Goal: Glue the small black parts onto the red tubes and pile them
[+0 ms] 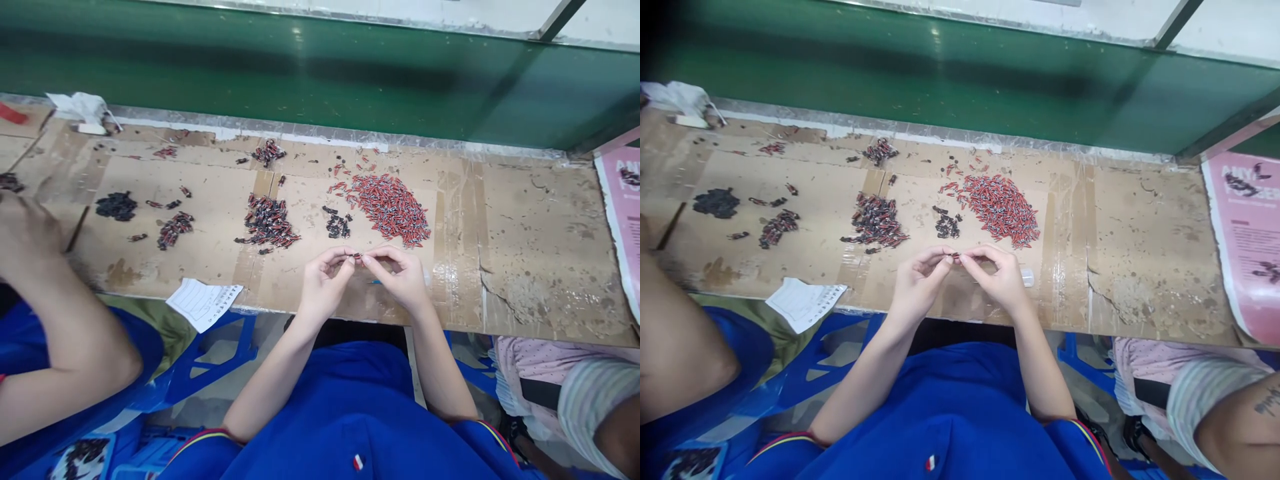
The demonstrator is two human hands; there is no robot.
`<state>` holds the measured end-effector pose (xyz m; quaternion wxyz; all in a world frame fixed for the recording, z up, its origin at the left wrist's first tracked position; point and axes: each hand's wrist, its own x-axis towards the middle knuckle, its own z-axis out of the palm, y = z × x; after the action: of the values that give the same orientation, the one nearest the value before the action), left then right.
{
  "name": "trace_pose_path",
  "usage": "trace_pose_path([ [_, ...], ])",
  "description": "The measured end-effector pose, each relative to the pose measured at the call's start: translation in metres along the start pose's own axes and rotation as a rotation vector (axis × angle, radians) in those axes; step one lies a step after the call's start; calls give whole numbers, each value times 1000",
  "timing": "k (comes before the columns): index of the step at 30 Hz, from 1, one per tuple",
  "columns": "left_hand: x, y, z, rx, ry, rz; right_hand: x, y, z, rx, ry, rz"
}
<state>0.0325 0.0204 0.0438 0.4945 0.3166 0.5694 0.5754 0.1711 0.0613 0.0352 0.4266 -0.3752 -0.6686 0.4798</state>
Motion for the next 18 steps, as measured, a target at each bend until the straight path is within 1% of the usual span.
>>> trace_pose_path([
  [3, 0, 2, -2, -23, -19, -52, 0, 0, -1, -51, -11, -56],
  [6, 1, 0, -4, -43, -25, -91, 1, 1, 0, -105, 10, -118],
  [9, 2, -5, -7, -26, -9, -72, 2, 1, 2, -145, 33, -159],
  [11, 4, -9, -14, 40, 37, 5, 2, 1, 1, -187, 54, -165],
  [13, 7, -12, -26, 187, 129, 138, 1, 0, -1, -242, 97, -161],
  [16, 13, -13, -54, 546, 300, 362, -3, 0, -8, -326, 190, -140],
  [18, 18, -13, -73, 746, 359, 462, -6, 1, -14, -379, 253, -112],
])
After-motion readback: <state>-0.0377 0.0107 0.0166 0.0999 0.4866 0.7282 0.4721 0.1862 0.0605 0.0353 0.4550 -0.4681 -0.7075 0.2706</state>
